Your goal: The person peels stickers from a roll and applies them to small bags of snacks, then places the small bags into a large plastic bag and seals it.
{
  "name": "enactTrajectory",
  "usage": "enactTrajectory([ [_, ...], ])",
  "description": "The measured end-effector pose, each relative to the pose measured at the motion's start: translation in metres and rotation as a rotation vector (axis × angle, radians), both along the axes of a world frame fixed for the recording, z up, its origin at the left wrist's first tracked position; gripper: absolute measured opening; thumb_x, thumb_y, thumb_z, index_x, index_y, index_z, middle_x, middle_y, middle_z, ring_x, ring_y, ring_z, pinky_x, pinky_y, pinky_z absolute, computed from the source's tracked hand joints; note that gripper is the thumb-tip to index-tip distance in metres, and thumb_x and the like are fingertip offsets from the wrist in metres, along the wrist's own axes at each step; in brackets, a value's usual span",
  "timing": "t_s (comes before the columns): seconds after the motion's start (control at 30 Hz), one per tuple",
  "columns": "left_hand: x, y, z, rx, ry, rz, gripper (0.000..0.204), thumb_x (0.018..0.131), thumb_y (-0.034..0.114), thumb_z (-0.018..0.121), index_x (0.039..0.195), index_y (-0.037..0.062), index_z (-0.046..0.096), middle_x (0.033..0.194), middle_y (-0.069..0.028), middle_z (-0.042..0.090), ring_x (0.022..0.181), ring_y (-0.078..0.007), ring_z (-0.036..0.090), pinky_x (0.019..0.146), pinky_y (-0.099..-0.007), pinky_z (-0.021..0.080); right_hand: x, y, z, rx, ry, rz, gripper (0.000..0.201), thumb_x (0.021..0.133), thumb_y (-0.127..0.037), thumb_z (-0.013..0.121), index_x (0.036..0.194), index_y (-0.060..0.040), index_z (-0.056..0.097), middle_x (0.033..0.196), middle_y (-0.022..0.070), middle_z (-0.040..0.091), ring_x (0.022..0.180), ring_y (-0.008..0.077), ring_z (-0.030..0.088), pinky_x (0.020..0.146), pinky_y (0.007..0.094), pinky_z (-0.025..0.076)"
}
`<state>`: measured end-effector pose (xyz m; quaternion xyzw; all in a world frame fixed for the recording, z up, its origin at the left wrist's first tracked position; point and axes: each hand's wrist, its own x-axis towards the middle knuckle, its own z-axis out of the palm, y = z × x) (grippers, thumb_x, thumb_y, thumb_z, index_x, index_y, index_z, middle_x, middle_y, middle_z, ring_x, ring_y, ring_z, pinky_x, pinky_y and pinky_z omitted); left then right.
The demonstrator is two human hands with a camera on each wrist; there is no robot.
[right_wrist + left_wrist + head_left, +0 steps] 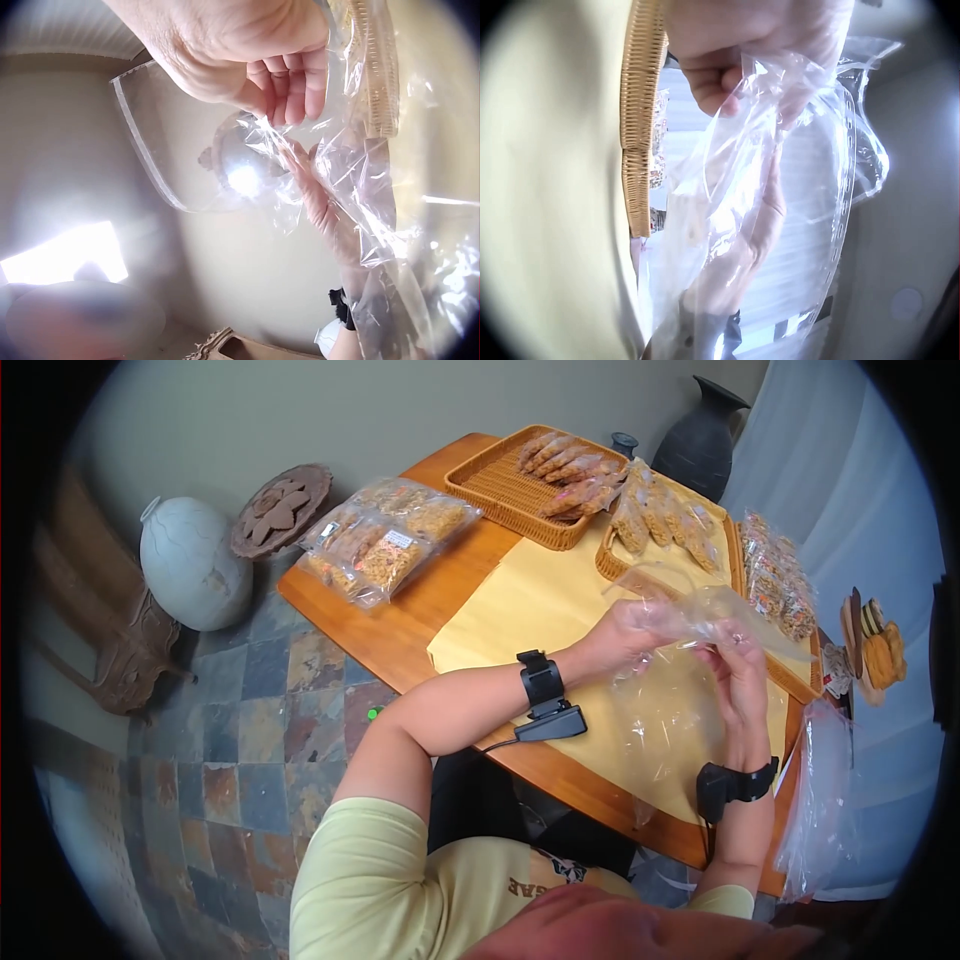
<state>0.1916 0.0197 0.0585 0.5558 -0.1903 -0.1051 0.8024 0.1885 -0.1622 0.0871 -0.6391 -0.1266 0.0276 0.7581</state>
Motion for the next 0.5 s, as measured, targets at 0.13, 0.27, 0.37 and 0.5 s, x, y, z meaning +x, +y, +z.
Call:
enactTrajectory([
  [0.13, -0.002, 0.003, 0.006, -0.022, -0.026, -0.006, 0.020, 0.083, 0.019, 0.057, 0.095, 0.0035, 0.059, 0.073, 0.0004, 0.056, 0.046, -0.0048, 0.047, 0.041, -0.0171, 0.037, 0.008, -0.013, 0.006, 0.125, -0.020, -0.033, 0.011, 0.086, -0.012, 0.052, 0.089, -0.0015, 0.055, 0.082, 0.0060, 0.060, 0.071, 0.0141, 0.060, 0.065, 0.0232, 0.050],
  [0.27, 0.008, 0.005, 0.003, -0.037, 0.056, 0.077, 0.025, 0.083, 0.019, 0.057, 0.103, 0.0034, 0.054, 0.080, -0.0006, 0.057, 0.052, -0.0054, 0.049, 0.044, -0.0181, 0.039, 0.004, -0.030, 0.027, 0.261, -0.133, -0.169, 0.011, 0.087, -0.012, 0.050, 0.087, -0.0020, 0.055, 0.080, 0.0065, 0.060, 0.070, 0.0139, 0.061, 0.064, 0.0229, 0.051],
  [0.37, 0.024, 0.005, -0.010, -0.078, 0.096, 0.086, 0.038, 0.083, 0.020, 0.058, 0.114, 0.0041, 0.045, 0.092, -0.0039, 0.055, 0.067, -0.0069, 0.052, 0.053, -0.0197, 0.043, -0.003, -0.030, 0.035, -0.033, -0.146, -0.028, 0.010, 0.086, -0.011, 0.050, 0.087, -0.0019, 0.054, 0.080, 0.0065, 0.061, 0.070, 0.0130, 0.061, 0.065, 0.0235, 0.050],
  [0.5, 0.032, 0.017, -0.002, 0.112, -0.155, 0.152, 0.068, 0.079, 0.025, 0.062, 0.131, 0.0040, 0.023, 0.111, -0.0121, 0.050, 0.091, -0.0133, 0.051, 0.071, -0.0249, 0.044, -0.038, 0.004, 0.033, -0.424, -0.181, 0.165, 0.007, 0.082, -0.009, 0.056, 0.084, -0.0017, 0.057, 0.080, 0.0042, 0.060, 0.069, 0.0107, 0.058, 0.067, 0.0239, 0.047],
])
